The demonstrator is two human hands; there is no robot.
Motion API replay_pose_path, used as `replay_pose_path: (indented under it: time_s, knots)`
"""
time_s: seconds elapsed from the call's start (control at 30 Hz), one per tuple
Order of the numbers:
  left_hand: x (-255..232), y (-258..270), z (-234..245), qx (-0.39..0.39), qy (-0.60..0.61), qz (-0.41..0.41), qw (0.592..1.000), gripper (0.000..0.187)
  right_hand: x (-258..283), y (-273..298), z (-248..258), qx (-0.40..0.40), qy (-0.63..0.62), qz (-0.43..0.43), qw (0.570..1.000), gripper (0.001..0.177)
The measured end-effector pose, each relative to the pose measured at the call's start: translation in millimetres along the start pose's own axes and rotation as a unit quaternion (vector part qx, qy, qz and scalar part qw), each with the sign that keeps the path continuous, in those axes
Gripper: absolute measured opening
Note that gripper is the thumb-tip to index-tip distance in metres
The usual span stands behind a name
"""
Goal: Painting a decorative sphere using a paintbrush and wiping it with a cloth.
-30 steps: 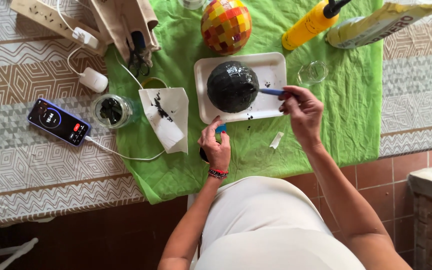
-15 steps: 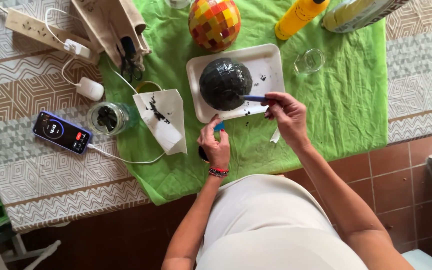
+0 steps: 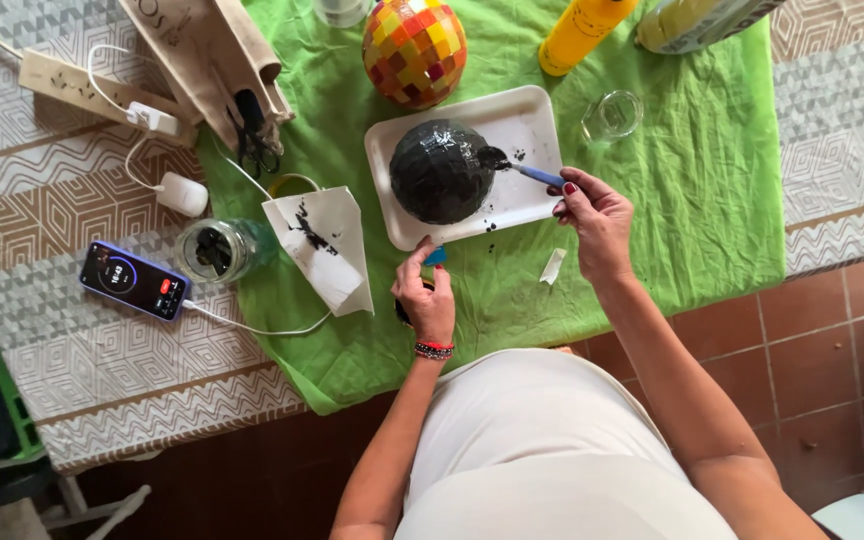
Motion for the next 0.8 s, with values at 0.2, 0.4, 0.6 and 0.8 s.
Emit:
replay_pose_path:
  time_s: [0.2,0.4,0.6,0.8]
  knots:
    - [1.8,-7.3,12.1,0.007,0.016,0.019,1.000,0.046,-27.6,9.1,19.0,-0.037,-0.048,-0.076,0.995,0.027]
    - [-30.3,-20.8,27.3,0.019,0.085,0.032,0.996,0.052,-15.4,15.7,4.2,-0.009,-0.009,-0.023,1.000,0.021]
    - [-15.8,-34.9,45.7,0.002,0.079,0.025,0.997,0.057,9.6,10.0,20.9,-0.018,0.021,-0.013,1.000,0.021]
    - [12.8,-11.0,71.1,0.112,-0.032,-0.154,0.981,0.102,30.0,19.9,9.1,0.006,-0.020,0.004,1.000,0.024]
Point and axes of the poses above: each hand's wrist, its own y-axis away from the middle knuckle, its own z-axis out of the back of the hand, x = y × z, the point moved 1 cm from there along -y, towards the middle knuckle, and after that the axes turned 10 degrees about z, right-handed, at the moved point
